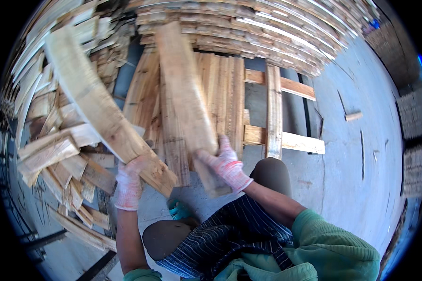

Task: The person picks up several wooden planks from a pallet and stacks them onto another pallet in a factory setting.

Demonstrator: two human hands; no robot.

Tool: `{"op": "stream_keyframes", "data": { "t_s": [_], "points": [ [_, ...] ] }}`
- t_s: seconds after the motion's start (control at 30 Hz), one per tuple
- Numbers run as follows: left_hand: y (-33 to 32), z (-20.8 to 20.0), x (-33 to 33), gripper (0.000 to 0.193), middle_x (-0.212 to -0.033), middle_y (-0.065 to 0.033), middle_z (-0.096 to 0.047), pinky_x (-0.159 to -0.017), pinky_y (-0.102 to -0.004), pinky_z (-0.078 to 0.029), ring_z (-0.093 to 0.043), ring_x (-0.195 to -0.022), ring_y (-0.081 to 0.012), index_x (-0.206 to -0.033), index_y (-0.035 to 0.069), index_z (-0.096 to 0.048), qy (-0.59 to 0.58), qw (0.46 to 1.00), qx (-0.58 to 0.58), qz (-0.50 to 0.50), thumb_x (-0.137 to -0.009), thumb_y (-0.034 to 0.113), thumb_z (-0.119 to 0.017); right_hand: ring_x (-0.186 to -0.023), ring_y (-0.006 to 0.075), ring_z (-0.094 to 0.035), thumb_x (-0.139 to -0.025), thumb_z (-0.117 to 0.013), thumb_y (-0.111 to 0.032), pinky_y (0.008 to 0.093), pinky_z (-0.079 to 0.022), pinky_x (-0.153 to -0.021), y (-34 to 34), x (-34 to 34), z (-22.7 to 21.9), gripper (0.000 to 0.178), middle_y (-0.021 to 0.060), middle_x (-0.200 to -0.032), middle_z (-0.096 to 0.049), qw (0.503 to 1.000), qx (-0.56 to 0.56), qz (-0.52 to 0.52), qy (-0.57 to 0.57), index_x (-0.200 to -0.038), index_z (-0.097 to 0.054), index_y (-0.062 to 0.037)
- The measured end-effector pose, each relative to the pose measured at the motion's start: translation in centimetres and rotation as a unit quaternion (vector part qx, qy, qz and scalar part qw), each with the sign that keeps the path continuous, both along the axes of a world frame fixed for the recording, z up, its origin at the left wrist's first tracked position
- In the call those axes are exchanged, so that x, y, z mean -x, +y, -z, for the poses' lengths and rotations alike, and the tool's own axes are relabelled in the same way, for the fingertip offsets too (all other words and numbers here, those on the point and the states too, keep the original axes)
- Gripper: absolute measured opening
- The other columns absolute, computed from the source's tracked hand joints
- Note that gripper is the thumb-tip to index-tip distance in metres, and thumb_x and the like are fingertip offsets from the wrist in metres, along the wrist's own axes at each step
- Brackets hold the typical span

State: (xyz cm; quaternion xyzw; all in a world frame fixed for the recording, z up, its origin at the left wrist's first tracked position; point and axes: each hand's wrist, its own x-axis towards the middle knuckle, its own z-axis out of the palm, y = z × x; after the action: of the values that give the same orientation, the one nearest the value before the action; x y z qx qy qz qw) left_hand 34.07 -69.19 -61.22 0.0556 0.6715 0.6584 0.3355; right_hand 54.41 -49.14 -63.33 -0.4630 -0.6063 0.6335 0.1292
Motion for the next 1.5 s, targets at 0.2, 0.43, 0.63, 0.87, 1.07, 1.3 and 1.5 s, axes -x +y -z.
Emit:
{"op": "stream_keyframes", "data": {
  "t_s": [0.2, 0.43, 0.63, 0.87, 1.07, 1.3, 1.5],
  "points": [
    [9.1, 10.7, 0.0, 0.037, -0.116, -0.0135, -0.064, -0.090, -0.0350, -0.056, -0.066, -0.103, -0.0235, -0.127, 0.002, -0.053, 0.033, 0.987, -0.083, 0.133, -0.093, 0.010, -0.064, -0.096, 0.0292, -0.070, -0.088, -0.080, -0.036, 0.0404, -0.057, -0.083, 8.2, -5.8, 1.3, 0.076, 0.0214, -0.110, -0.070, 0.984, -0.130, 0.110, -0.060, -0.143, -0.041, -0.0011],
    [21.4, 7.1, -8.3, 0.096, -0.143, -0.0288, -0.044, -0.111, -0.0455, -0.042, -0.047, -0.133, -0.0443, -0.161, 0.019, -0.015, 0.097, 0.938, 0.204, 0.262, -0.087, 0.037, -0.074, -0.107, 0.0413, -0.068, -0.090, -0.074, -0.042, 0.0485, -0.055, -0.089, 15.9, -9.5, 5.8, 0.070, 0.0278, -0.117, -0.066, 0.915, -0.135, -0.022, -0.379, -0.137, -0.045, 0.0017],
    [20.7, 4.5, -8.5, 0.091, -0.153, -0.0257, -0.039, -0.116, -0.0501, -0.035, -0.044, -0.135, -0.0454, -0.158, 0.014, -0.031, 0.247, 0.795, 0.407, 0.375, -0.083, 0.041, -0.077, -0.123, 0.0470, -0.058, -0.094, -0.058, -0.057, 0.0543, -0.048, -0.103, 18.0, -4.1, 6.1, 0.087, 0.0308, -0.134, -0.051, 0.868, -0.271, -0.060, -0.411, -0.155, -0.029, -0.0029],
    [5.5, 8.3, -3.4, 0.042, -0.109, -0.0079, -0.067, -0.089, -0.0326, -0.053, -0.064, -0.101, -0.0197, -0.131, 0.006, -0.058, 0.285, 0.932, 0.136, 0.179, -0.095, 0.023, -0.070, -0.133, 0.0543, -0.047, -0.094, -0.054, -0.065, 0.0494, -0.041, -0.112, 20.7, -1.9, 11.8, 0.096, 0.0404, -0.145, -0.041, 0.914, -0.247, -0.009, -0.321, -0.163, -0.015, -0.0118],
    [-3.2, 12.8, -1.2, 0.035, -0.094, -0.0029, -0.060, -0.071, -0.0309, -0.049, -0.057, -0.079, -0.0143, -0.121, 0.009, -0.059, -0.032, 0.951, 0.144, -0.273, -0.096, 0.032, -0.069, -0.121, 0.0556, -0.056, -0.094, -0.058, -0.062, 0.0501, -0.047, -0.105, 19.5, -1.4, 11.2, 0.095, 0.0419, -0.138, -0.043, 0.904, -0.279, 0.005, -0.323, -0.161, -0.017, -0.0104],
    [0.3, 11.9, -2.1, 0.052, -0.124, -0.0170, -0.056, -0.101, -0.0472, -0.043, -0.055, -0.114, -0.0321, -0.132, 0.004, -0.053, 0.229, 0.907, 0.324, -0.145, -0.092, 0.032, -0.070, -0.129, 0.0508, -0.049, -0.092, -0.059, -0.062, 0.0611, -0.039, -0.107, 19.0, 0.7, 6.6, 0.077, 0.0336, -0.136, -0.051, 0.832, -0.419, -0.044, -0.362, -0.146, -0.046, -0.0075],
    [8.3, 8.1, -3.9, 0.068, -0.133, -0.0244, -0.050, -0.104, -0.0535, -0.042, -0.050, -0.123, -0.0418, -0.142, 0.014, -0.049, 0.487, 0.729, 0.427, 0.222, -0.087, 0.049, -0.069, -0.138, 0.0565, -0.036, -0.089, -0.062, -0.063, 0.0708, -0.026, -0.111, 10.2, 6.6, 4.5, 0.085, 0.0376, -0.146, -0.041, 0.884, -0.344, -0.127, -0.290, -0.149, -0.039, -0.0064]
  ]
}}
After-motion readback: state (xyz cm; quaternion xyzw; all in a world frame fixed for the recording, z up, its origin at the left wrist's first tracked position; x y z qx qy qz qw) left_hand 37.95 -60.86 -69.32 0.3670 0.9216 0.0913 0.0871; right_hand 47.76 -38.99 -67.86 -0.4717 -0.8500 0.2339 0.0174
